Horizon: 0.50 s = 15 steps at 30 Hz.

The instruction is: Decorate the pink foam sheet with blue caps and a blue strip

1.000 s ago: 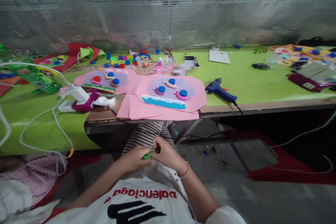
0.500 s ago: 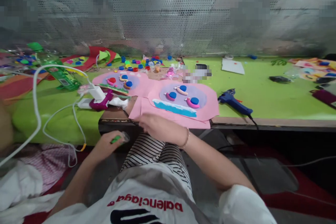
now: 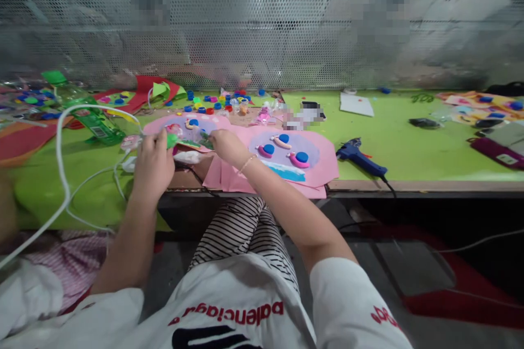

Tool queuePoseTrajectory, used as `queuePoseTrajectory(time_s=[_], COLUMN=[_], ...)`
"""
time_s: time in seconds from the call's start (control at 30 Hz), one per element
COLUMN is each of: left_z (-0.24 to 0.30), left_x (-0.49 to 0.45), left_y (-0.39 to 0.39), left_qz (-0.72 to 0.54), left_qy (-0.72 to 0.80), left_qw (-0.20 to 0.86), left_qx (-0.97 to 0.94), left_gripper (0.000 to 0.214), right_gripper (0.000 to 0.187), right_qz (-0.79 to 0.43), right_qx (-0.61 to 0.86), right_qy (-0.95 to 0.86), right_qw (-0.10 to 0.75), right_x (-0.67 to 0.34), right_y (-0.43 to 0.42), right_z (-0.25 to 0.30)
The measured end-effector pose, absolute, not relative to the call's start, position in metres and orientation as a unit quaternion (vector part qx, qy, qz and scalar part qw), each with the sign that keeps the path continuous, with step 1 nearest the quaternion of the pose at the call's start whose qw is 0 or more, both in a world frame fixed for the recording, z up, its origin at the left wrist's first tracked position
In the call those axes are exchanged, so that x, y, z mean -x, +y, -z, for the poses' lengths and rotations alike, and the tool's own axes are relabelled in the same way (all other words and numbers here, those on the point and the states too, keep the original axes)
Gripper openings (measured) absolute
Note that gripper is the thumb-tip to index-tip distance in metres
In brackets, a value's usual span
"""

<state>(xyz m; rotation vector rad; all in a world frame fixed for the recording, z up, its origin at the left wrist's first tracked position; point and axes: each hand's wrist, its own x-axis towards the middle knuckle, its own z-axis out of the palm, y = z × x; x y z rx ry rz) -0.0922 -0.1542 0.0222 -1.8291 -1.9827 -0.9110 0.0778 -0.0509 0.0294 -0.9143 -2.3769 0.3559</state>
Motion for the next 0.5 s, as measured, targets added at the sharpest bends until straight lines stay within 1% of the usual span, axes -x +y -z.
queuePoseTrajectory(time_s=[0.03, 0.1, 0.17, 0.2, 0.27, 0.33, 0.4, 0.43, 0.5], left_z=[-0.020, -0.015, -0.011, -0.010, -0.009, -0.009, -0.008, -0.006, -0.002], left_x=[0.090, 0.084, 0.072, 0.065, 0.046, 0.024, 0.005, -0.002, -0.011], left_y=[-0.149, -0.143, -0.144, -0.147, -0.158, -0.171, -0.182, -0.186, -0.190], left_qz=[0.311, 0.318, 0.355, 0.388, 0.466, 0.528, 0.544, 0.543, 0.538], left_qy=[-0.681, -0.662, -0.640, -0.623, -0.565, -0.493, -0.460, -0.460, -0.475], left_qw=[0.143, 0.127, 0.095, 0.067, -0.028, -0.166, -0.282, -0.315, -0.343], left_qx=[0.647, 0.667, 0.675, 0.677, 0.680, 0.671, 0.642, 0.628, 0.606], left_gripper=[0.051, 0.049, 0.049, 0.050, 0.053, 0.057, 0.052, 0.049, 0.039], right_gripper=[0.026, 0.026, 0.018, 0.013, 0.010, 0.012, 0.014, 0.014, 0.015], right_qz=[-0.159, -0.261, -0.378, -0.424, -0.484, -0.511, -0.512, -0.501, -0.458], right_qx=[0.348, 0.354, 0.344, 0.334, 0.317, 0.315, 0.322, 0.330, 0.349], right_qy=[-0.866, -0.811, -0.742, -0.707, -0.648, -0.604, -0.594, -0.595, -0.605], right_qw=[0.323, 0.387, 0.434, 0.457, 0.496, 0.525, 0.530, 0.535, 0.550], right_x=[-0.089, -0.111, -0.128, -0.134, -0.142, -0.146, -0.147, -0.148, -0.150], right_y=[-0.056, -0.071, -0.092, -0.103, -0.126, -0.146, -0.159, -0.164, -0.169], right_z=[-0.033, -0.037, -0.036, -0.033, -0.026, -0.015, -0.002, 0.004, 0.018])
